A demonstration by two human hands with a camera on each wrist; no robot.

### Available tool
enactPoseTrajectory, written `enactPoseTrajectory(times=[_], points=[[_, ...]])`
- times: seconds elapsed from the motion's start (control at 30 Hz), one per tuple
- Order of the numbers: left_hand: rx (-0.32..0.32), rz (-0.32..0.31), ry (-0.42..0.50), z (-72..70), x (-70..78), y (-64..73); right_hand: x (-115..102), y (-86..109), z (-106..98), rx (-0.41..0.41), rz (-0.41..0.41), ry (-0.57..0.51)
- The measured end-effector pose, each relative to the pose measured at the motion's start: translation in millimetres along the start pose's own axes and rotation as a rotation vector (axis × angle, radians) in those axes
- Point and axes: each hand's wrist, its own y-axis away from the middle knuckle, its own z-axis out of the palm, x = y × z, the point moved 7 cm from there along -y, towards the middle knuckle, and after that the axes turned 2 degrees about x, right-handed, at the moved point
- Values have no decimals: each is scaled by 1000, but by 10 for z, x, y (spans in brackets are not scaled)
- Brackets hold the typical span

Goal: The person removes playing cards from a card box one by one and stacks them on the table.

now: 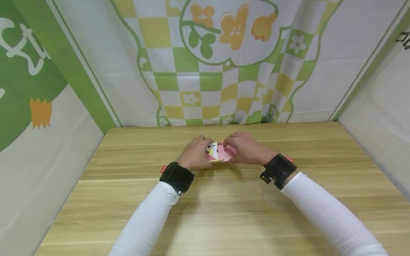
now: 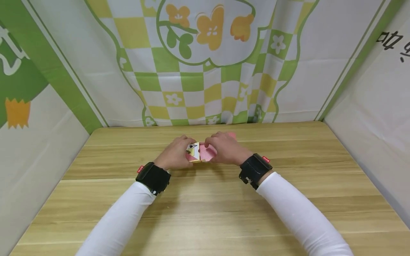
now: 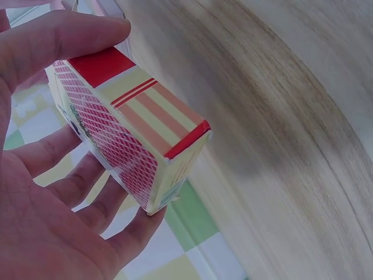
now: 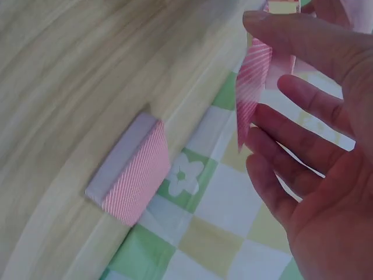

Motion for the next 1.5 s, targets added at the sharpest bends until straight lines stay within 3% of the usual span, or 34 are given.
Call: enactPoseTrajectory(times=[0.27,0.4,0.57,0.8,1.17,1.5], points=[[11,-21,-4,1,-54,21,214,143,-111,-57,26,-64],[21,-50,-23,2,-110,31,326,169,-230,-20,52,-59],[36,-69,-24,-7,-146,31,470,141,-300,40,158,-29],[39,-66,-19,-13,-124,24,621,93,-247,93,336,-1],[47,-58,-17,-11,-121,3,741,25,-76,68,577,12],[42,-47,-9,-2,-90,11,784,16,30,61,708,60]])
